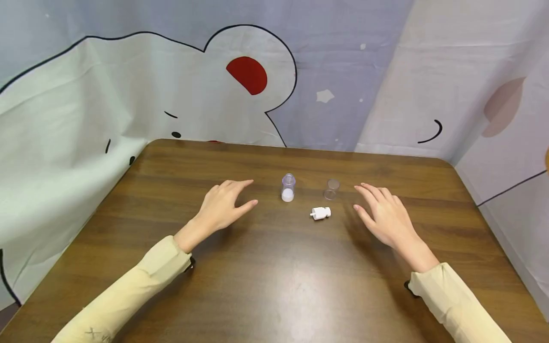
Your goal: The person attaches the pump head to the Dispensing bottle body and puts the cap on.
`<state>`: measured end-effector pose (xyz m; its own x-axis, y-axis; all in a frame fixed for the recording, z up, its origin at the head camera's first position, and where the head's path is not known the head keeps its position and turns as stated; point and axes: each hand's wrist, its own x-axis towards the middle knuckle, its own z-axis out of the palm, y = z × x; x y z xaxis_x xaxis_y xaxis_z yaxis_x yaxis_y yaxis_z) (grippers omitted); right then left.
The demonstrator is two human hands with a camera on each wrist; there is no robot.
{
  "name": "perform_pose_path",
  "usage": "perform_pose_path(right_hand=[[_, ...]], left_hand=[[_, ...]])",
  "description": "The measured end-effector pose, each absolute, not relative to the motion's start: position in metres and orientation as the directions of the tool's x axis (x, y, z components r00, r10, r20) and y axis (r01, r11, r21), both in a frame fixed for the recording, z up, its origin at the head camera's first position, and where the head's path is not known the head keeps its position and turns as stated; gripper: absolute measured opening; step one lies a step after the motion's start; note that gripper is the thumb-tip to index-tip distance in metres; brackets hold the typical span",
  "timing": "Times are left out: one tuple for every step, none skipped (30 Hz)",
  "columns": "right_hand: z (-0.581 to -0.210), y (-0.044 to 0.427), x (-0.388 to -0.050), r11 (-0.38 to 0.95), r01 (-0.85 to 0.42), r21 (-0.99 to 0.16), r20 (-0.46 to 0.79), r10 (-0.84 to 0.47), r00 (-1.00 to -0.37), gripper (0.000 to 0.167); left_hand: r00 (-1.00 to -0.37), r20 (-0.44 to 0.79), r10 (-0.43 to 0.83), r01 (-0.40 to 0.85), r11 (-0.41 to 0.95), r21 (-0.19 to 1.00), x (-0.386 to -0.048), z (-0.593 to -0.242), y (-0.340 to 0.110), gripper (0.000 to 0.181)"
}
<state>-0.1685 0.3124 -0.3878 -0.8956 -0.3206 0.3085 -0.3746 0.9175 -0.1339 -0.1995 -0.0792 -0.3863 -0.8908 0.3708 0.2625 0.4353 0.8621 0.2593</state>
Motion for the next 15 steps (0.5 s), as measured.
perform_pose_path(right_hand=[[-0.387, 0.312, -0.170, 0.917, -0.375, -0.134, 0.315, -0.320, -0.894, 0.047], [-0.387, 0.311, -0.171, 0.916, -0.376, -0.137, 0.321, -0.318, -0.892, 0.046], [-0.387, 0.310, -0.172, 0.916, -0.377, -0.139, 0.325, -0.318, -0.891, 0.045], [-0.387, 0.310, -0.173, 0.914, -0.379, -0.142, 0.330, -0.317, -0.889, 0.044], [-0.387, 0.309, -0.174, 0.913, -0.382, -0.146, 0.334, -0.318, -0.887, 0.042], [-0.386, 0.308, -0.175, 0.911, -0.385, -0.149, 0.337, -0.319, -0.886, 0.041], [-0.386, 0.308, -0.176, 0.909, -0.388, -0.153, 0.341, -0.320, -0.884, 0.040], [-0.386, 0.307, -0.178, 0.907, -0.390, -0.157, 0.342, -0.320, -0.883, 0.040], [-0.386, 0.306, -0.179, 0.906, -0.392, -0.161, 0.343, -0.321, -0.883, 0.039], [-0.386, 0.305, -0.180, 0.904, -0.394, -0.164, 0.342, -0.322, -0.883, 0.039], [-0.385, 0.304, -0.181, 0.903, -0.394, -0.170, 0.339, -0.322, -0.884, 0.038], [-0.385, 0.304, -0.181, 0.901, -0.396, -0.175, 0.336, -0.324, -0.884, 0.038], [-0.385, 0.303, -0.182, 0.900, -0.397, -0.180, 0.334, -0.323, -0.885, 0.038], [-0.385, 0.302, -0.183, 0.899, -0.398, -0.184, 0.333, -0.323, -0.886, 0.037], [-0.384, 0.301, -0.184, 0.897, -0.401, -0.188, 0.334, -0.326, -0.885, 0.036]], left_hand=[[-0.893, 0.259, 0.369, 0.433, 0.862, 0.265, -0.201, -0.386, -0.078, 0.058], [-0.896, 0.252, 0.366, 0.429, 0.862, 0.271, -0.202, -0.385, -0.076, 0.058], [-0.898, 0.246, 0.365, 0.426, 0.861, 0.277, -0.203, -0.384, -0.074, 0.058], [-0.901, 0.239, 0.363, 0.423, 0.859, 0.289, -0.205, -0.383, -0.073, 0.057], [-0.904, 0.230, 0.362, 0.419, 0.858, 0.296, -0.206, -0.382, -0.071, 0.057], [-0.905, 0.224, 0.362, 0.418, 0.855, 0.307, -0.207, -0.381, -0.069, 0.057], [-0.906, 0.217, 0.362, 0.417, 0.852, 0.318, -0.208, -0.380, -0.068, 0.057], [-0.907, 0.214, 0.363, 0.417, 0.847, 0.329, -0.210, -0.379, -0.066, 0.057], [-0.907, 0.214, 0.364, 0.418, 0.840, 0.344, -0.211, -0.378, -0.064, 0.057], [-0.906, 0.214, 0.365, 0.420, 0.834, 0.359, -0.212, -0.378, -0.063, 0.056], [-0.905, 0.216, 0.366, 0.423, 0.827, 0.371, -0.213, -0.377, -0.061, 0.056], [-0.904, 0.221, 0.367, 0.427, 0.816, 0.389, -0.214, -0.377, -0.060, 0.056], [-0.903, 0.222, 0.367, 0.428, 0.808, 0.405, -0.215, -0.377, -0.059, 0.055], [-0.903, 0.225, 0.365, 0.429, 0.799, 0.421, -0.216, -0.377, -0.057, 0.054], [-0.903, 0.227, 0.363, 0.428, 0.790, 0.439, -0.217, -0.377, -0.056, 0.054]])
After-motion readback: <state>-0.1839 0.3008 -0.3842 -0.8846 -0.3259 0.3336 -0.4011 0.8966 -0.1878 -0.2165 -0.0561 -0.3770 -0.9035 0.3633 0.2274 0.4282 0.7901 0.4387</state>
